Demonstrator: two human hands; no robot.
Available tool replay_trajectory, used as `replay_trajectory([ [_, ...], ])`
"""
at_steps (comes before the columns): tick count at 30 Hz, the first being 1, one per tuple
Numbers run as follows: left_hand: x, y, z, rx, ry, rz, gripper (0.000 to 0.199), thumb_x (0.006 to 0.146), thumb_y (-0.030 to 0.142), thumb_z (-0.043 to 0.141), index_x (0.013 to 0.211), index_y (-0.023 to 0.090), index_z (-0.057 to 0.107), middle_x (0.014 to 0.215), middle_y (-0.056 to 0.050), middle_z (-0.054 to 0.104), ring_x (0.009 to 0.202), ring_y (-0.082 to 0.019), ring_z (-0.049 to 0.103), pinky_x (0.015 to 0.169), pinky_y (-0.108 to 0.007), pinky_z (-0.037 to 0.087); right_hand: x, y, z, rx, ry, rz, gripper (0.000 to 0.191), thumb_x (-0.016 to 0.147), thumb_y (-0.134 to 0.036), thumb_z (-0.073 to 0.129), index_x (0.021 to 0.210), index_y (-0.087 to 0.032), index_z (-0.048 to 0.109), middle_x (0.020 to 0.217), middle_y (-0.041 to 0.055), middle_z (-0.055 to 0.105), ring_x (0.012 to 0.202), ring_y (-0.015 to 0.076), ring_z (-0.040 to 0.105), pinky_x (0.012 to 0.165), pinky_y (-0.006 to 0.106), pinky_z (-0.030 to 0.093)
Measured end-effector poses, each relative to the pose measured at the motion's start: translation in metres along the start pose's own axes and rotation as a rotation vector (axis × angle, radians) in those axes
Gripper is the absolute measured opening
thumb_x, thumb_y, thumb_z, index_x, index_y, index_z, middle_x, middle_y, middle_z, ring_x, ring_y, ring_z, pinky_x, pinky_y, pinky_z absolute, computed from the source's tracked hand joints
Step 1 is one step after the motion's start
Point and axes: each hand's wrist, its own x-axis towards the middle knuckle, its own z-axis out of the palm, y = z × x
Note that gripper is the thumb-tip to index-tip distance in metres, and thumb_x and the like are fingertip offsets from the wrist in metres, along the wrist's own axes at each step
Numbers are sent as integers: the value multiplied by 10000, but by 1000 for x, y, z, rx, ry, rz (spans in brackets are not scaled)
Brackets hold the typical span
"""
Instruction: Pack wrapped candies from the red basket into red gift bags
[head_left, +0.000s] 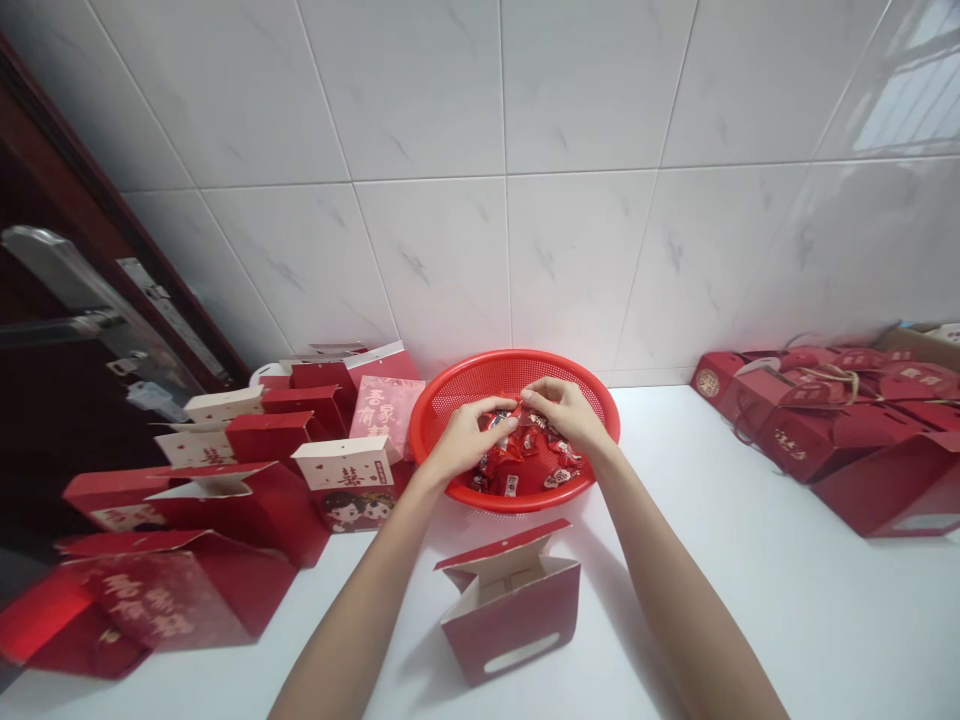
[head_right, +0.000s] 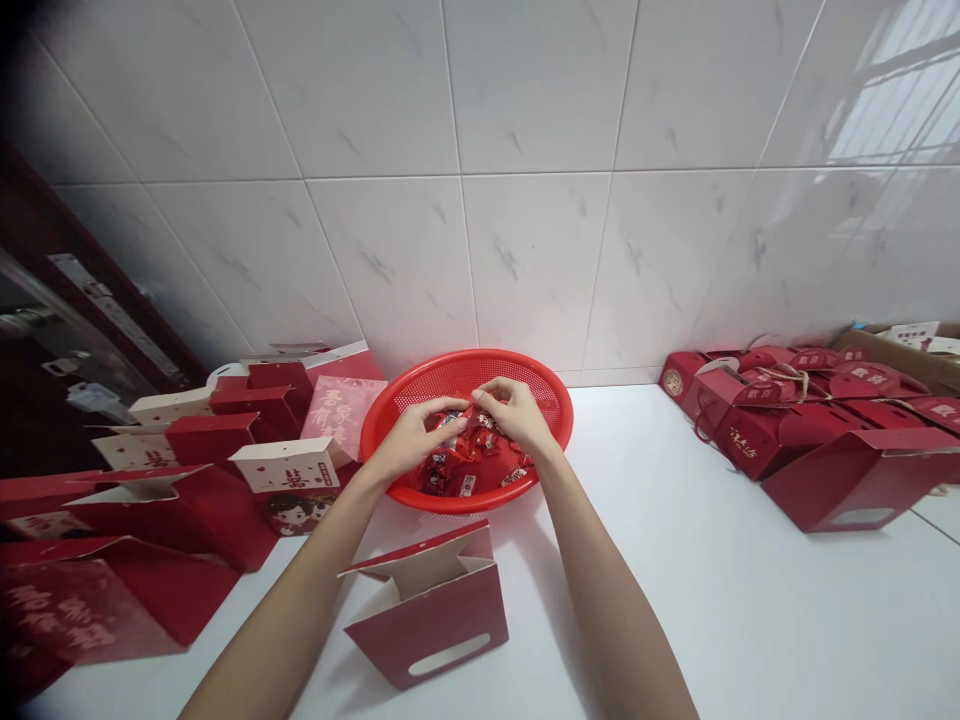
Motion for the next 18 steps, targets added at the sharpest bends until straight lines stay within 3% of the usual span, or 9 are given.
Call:
replay_trajectory([
  [5,0,1,0,3,-7,13,318,793,379,709,1042,191,771,1092,-104,763,1027,-287,690,950,-435,535,-1,-2,-2,49,-64,51,299,741,-420,693,910,-176,654,822,23,676,632,131,571,583,263,440],
  [11,0,-2,-1,0,12,-24,457,773,406,728,1173,185,716,1252,-123,708,1180,-304,639,1043,-436,480,-3,-7,-4,105,-128,-9,307,692,-308,725,965,-178,672,975,58,710,907,195,663,842,342,521],
  [18,0,0,-2,-23,-15,-36,523,784,427,715,1243,179,681,1329,-128,667,1257,-300,596,1090,-424,446,-7,-10,-3,158,-133,-5,369,726,-296,748,1067,-195,650,973,56,713,931,206,682,901,393,526],
])
